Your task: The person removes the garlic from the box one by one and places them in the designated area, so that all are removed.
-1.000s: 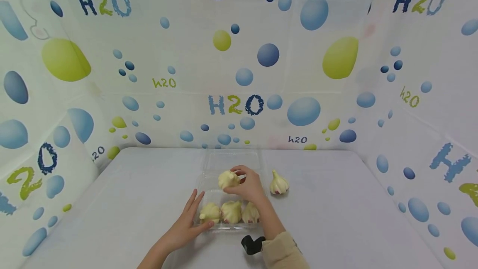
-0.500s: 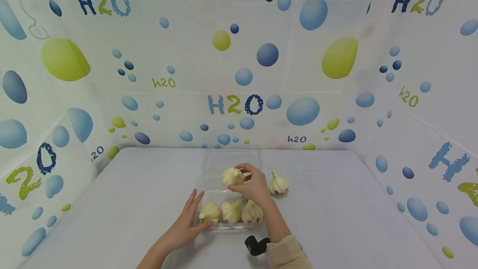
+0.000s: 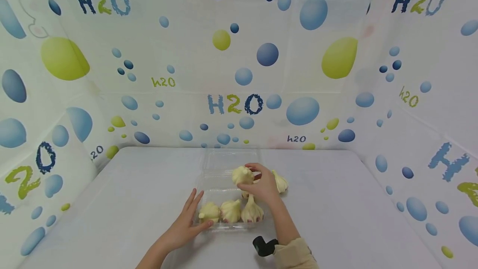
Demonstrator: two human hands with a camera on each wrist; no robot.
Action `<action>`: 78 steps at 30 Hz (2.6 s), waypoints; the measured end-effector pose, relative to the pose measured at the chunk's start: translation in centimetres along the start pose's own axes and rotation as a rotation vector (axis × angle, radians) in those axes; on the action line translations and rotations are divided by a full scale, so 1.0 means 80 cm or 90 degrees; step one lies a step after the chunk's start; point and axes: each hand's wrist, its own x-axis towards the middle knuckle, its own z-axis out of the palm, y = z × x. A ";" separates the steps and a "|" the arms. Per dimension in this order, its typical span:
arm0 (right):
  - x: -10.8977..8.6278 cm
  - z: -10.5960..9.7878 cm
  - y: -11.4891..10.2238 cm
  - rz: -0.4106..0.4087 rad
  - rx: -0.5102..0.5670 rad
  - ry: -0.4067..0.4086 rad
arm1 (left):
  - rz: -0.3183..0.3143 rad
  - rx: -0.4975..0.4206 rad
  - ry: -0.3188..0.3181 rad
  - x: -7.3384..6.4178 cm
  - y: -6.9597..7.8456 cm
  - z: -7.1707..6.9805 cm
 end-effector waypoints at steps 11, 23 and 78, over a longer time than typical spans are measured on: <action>-0.003 -0.023 0.012 0.015 -0.017 0.020 | 0.009 0.011 0.006 0.001 -0.001 0.001; -0.006 -0.039 0.023 0.041 -0.026 0.042 | -0.001 0.004 0.001 0.001 0.001 0.001; -0.014 -0.111 0.087 0.112 -0.110 0.162 | 0.003 0.008 0.003 -0.001 0.003 0.000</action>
